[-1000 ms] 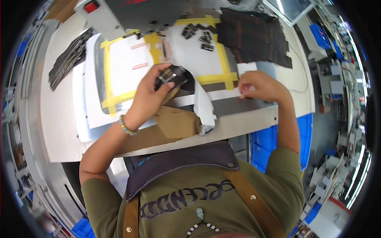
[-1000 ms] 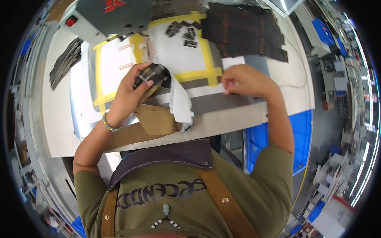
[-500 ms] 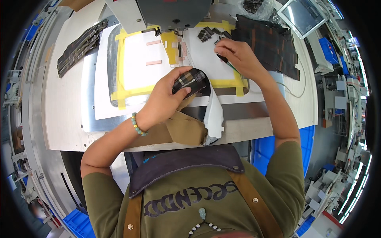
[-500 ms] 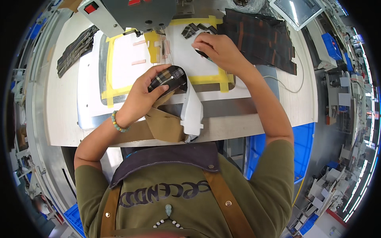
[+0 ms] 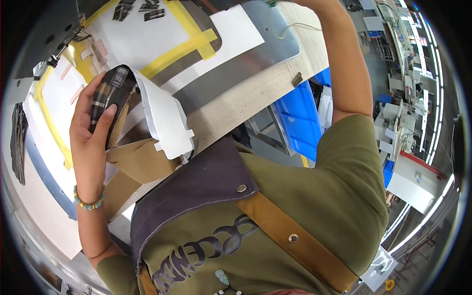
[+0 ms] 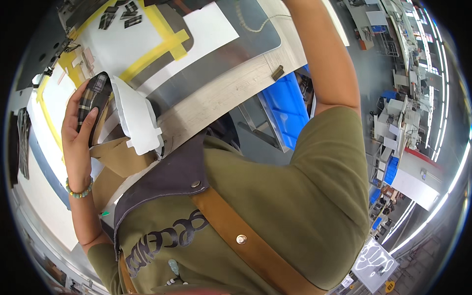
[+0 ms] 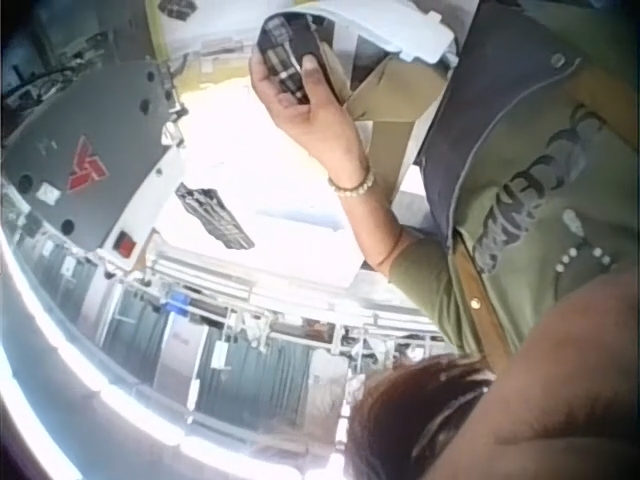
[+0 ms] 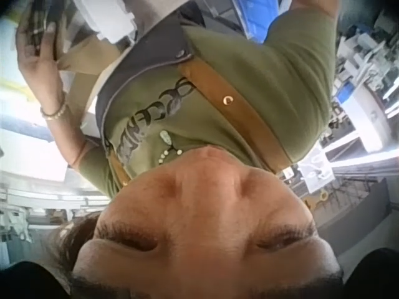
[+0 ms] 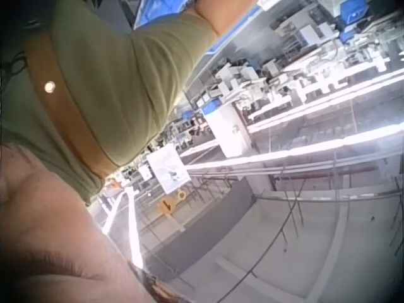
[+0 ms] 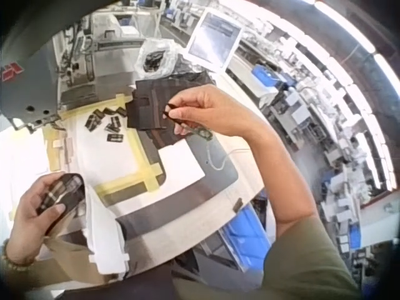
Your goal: Sewing fabric and zippers onto leather components using an industrial sewing machine.
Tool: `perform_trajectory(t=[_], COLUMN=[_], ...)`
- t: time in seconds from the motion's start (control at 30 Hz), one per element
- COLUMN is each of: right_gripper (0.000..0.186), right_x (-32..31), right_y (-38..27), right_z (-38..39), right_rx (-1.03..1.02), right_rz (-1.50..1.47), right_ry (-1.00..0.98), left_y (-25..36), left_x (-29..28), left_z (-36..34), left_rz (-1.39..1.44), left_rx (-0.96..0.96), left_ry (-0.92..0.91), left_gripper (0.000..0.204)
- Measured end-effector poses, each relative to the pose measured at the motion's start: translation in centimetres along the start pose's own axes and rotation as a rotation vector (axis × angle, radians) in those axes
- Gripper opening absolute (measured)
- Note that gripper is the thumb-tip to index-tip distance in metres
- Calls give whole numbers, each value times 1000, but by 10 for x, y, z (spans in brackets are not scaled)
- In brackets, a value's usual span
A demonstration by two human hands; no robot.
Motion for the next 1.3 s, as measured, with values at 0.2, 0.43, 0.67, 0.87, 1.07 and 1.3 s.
perform_trajectory(t=[0.2, 0.43, 0.67, 0.87, 1.07, 1.3], right_gripper=[28, 48, 37, 29, 19, 25], right_x=[44, 176, 197, 193, 215, 143], right_y=[2, -48, -35, -36, -27, -25], right_z=[-10, -32, -60, -60, -63, -14], right_rx=[-163, -136, -537, -741, -777, -522], right_rz=[233, -51, 369, 597, 830, 802], right_ry=[24, -452, -441, -217, -168, -169], left_y=[7, 4, -10, -8, -3, -8], left_x=[-8, 10, -21, -27, -23, -12], left_z=[6, 6, 6, -6, -6, 4], left_rz=[-159, 66, 109, 64, 67, 98], left_rx=[134, -63, -148, -97, -99, -87], left_ry=[-2, -50, -40, -82, -120, -189], left_gripper=[54, 51, 48, 48, 53, 52])
Point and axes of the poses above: each hand's wrist, its own z-axis away from the middle knuckle, its own x-axis out of the palm, y = z × x, the point moved 6 cm from there along -z, towards the middle knuckle, and after that the axes turned 11 degrees about y, right-handed, at the moved point
